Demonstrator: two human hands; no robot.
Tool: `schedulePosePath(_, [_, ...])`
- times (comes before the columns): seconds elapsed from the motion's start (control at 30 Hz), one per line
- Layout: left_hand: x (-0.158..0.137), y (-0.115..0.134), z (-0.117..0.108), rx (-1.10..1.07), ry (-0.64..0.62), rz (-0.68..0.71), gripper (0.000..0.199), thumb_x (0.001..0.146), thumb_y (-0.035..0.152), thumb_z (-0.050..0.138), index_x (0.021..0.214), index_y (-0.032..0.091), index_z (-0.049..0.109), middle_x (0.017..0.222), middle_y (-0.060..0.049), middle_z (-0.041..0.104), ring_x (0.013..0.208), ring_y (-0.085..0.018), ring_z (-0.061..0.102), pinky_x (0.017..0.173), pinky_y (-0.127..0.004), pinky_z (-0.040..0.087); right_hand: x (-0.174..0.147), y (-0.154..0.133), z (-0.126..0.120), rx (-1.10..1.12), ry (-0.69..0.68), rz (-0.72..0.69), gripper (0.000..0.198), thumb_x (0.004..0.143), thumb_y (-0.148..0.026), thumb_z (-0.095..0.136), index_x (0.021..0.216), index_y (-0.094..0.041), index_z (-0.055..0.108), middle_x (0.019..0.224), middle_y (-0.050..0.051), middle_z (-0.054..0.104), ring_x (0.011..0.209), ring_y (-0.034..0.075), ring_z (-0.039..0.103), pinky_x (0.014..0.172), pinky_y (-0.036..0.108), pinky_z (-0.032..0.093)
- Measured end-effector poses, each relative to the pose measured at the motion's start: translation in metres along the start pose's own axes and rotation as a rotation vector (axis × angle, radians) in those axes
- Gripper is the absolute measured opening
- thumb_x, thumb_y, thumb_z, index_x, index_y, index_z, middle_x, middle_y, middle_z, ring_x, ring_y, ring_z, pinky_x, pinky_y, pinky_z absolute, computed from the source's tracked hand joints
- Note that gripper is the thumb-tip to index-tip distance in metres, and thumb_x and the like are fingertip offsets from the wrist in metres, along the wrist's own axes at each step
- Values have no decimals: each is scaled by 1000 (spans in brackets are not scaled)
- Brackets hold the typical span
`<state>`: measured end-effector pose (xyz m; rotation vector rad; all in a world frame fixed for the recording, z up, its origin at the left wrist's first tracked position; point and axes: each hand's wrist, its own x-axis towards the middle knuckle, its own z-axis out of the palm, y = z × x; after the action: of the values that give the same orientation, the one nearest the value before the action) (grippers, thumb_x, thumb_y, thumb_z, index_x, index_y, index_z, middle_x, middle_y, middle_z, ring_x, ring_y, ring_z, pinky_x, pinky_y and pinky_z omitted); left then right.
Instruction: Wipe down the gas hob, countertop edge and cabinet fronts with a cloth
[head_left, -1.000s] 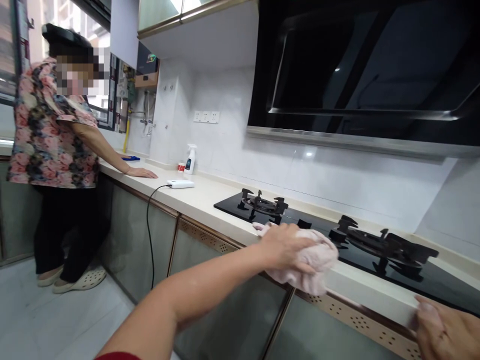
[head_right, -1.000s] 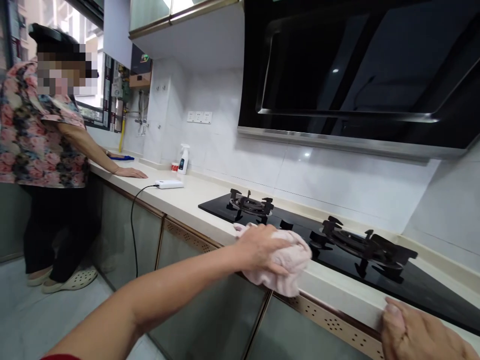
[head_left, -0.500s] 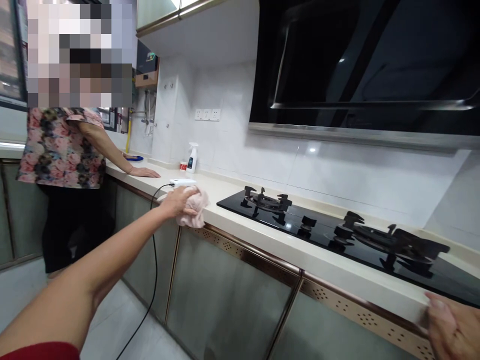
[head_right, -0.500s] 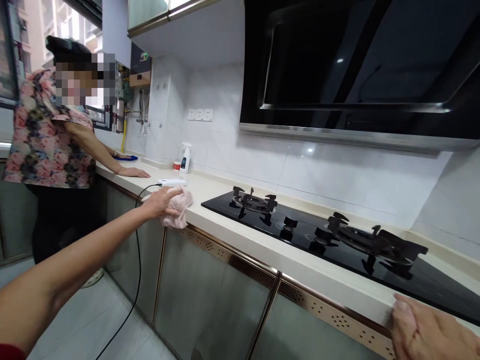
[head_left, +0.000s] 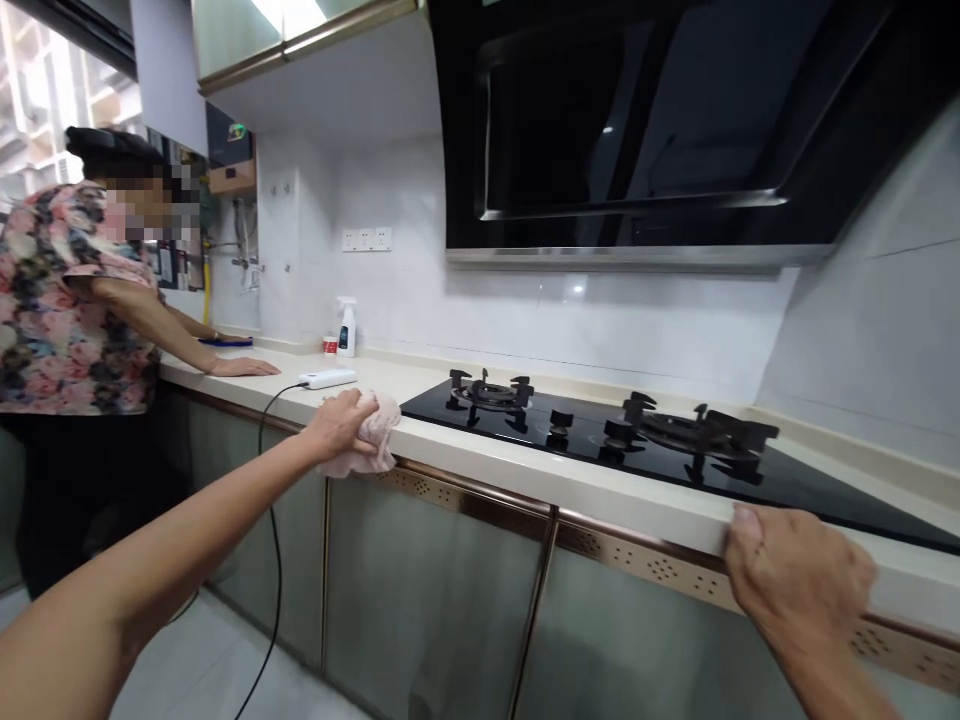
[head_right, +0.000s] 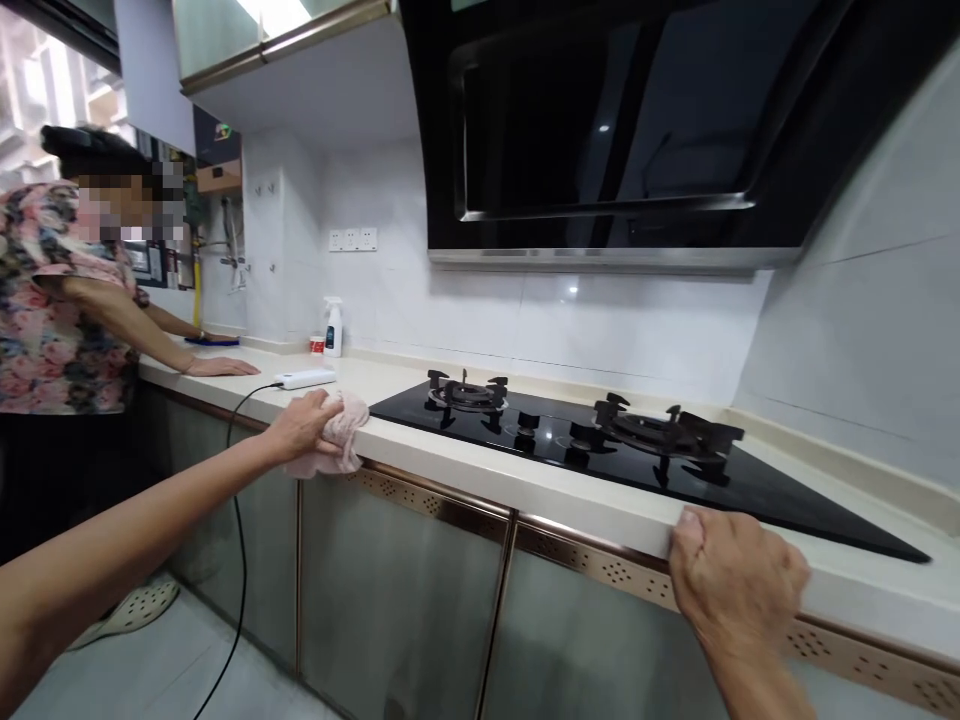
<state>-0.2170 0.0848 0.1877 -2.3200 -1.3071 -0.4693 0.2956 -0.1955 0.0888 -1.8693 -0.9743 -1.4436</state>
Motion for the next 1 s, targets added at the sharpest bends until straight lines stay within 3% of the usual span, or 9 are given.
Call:
schedulePosePath(0.2, [12,138,-8,-100,183,339,84,67,75,71,135,29,53,131,-15,51,115,-35,48,98,-45,35,1,0,-5,-57,-6,-62,43,103,-37,32,89,-14,65,83,11,58,81,24,46,85,39,31])
schedulePosePath(0.43, [15,312,-51,-236,300,651,73,78,72,65,131,23,55,118,-16,57,102,-32,54,83,-43,41,0,3,-11,63,-15,-86,37,104,-34,33,104,-16,65,95,9,61,92,24,49,91,38,33])
schedulePosePath(0.53, [20,377,-64,-282,302,726,69,78,70,66,130,27,54,117,-14,57,101,-30,56,80,-41,43,-6,12,-6,148,3,-108,33,102,-30,33,108,-16,62,97,9,62,94,25,51,92,39,35])
schedulePosePath(0.6, [23,405,-67,-311,297,716,67,76,67,69,130,29,54,119,-13,56,102,-30,57,81,-42,44,-8,18,-1,173,11,-110,30,99,-26,33,104,-15,60,93,10,61,93,25,52,91,39,36])
schedulePosePath(0.67, [25,416,-64,-332,300,707,66,78,63,69,133,29,52,119,-13,55,103,-30,57,81,-43,45,-9,22,3,175,10,-107,29,97,-25,33,101,-15,59,91,11,61,92,27,52,90,40,38])
schedulePosePath(0.77, [24,404,-58,-327,320,725,66,83,58,66,139,29,47,119,-14,56,103,-30,57,78,-41,45,-8,22,3,183,25,-105,31,98,-27,33,107,-15,60,96,13,64,95,28,55,94,43,39])
schedulePosePath(0.9, [21,347,-47,-284,339,692,69,82,66,63,140,31,48,112,-13,59,97,-29,59,75,-39,44,-37,8,-5,260,97,-60,38,97,-33,42,126,-13,57,127,20,59,123,36,52,99,50,40])
schedulePosePath(1.0, [19,284,-35,-279,318,606,74,76,77,62,136,33,53,111,-11,61,96,-29,59,78,-40,44,-104,-14,-3,341,62,91,35,94,-37,47,120,-17,60,126,21,59,119,40,55,91,53,45])
